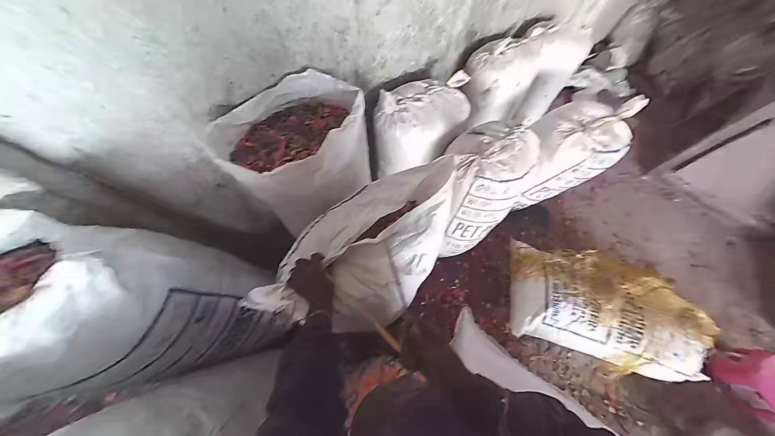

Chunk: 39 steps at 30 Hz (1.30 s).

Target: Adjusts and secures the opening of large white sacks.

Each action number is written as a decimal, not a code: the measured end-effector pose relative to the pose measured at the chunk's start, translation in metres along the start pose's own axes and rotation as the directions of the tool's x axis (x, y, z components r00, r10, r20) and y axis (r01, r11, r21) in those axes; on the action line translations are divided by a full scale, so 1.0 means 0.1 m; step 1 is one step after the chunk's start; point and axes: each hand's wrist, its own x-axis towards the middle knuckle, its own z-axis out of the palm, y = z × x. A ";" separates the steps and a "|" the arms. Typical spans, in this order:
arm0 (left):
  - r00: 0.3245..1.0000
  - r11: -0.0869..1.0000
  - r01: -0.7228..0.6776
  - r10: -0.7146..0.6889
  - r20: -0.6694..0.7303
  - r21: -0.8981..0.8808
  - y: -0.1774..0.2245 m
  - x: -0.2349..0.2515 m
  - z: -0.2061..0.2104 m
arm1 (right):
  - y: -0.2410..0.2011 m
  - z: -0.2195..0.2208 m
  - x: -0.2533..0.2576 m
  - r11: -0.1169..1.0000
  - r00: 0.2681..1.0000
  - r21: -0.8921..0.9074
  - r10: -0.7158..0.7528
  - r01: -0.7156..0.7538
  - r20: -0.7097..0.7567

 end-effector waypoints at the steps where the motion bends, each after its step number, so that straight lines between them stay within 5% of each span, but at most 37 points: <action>1: 0.999 1.000 -0.004 0.004 0.035 0.017 -0.01 0.04 -0.05 | 0.02 -0.03 0.03 0.999 1.000 -0.034 -0.022 0.022 -0.008; 4: 0.965 0.996 -0.089 0.092 0.247 -0.024 -0.12 0.14 -0.27 | 0.07 -0.16 0.08 0.980 0.999 -0.197 -0.022 0.027 0.026; 8: 0.784 0.886 -0.138 0.370 0.499 -0.442 -0.56 0.34 -0.56 | 0.26 -0.42 0.03 0.955 0.993 -0.295 0.066 -0.035 0.095; 11: 0.806 0.881 -0.238 0.414 0.424 -0.409 -0.43 0.37 -0.61 | 0.35 -0.45 -0.04 0.936 0.996 -0.349 0.066 -0.039 0.065; 15: 0.847 0.942 -0.286 0.333 0.414 -0.174 0.06 0.19 -0.30 | 0.33 -0.31 -0.06 0.979 0.982 -0.182 0.054 -0.087 -0.181; 18: 0.938 0.915 -0.276 0.323 0.124 -0.293 0.03 0.07 -0.02 | 0.43 -0.31 0.11 0.942 0.953 -0.278 0.107 -0.189 -0.283; 20: 0.931 0.870 -0.355 0.362 -0.045 -0.343 -0.02 0.03 0.08 | 0.57 -0.34 0.31 0.846 0.939 -0.443 0.175 -0.297 -0.295; 27: 0.895 0.832 -0.426 0.445 -0.031 -0.355 -0.06 0.08 0.06 | 0.93 -0.32 0.87 0.601 0.891 -0.660 0.257 -0.451 -0.375; 35: 0.886 0.793 -0.451 0.452 -0.100 -0.409 -0.09 0.07 0.06 | 1.05 0.00 0.96 0.714 0.833 -0.478 0.275 -0.512 -0.480; 39: 0.882 0.751 -0.465 0.438 -0.173 -0.468 -0.13 0.04 0.13 | 1.02 0.04 1.34 0.644 0.904 -0.654 0.149 -0.397 -0.401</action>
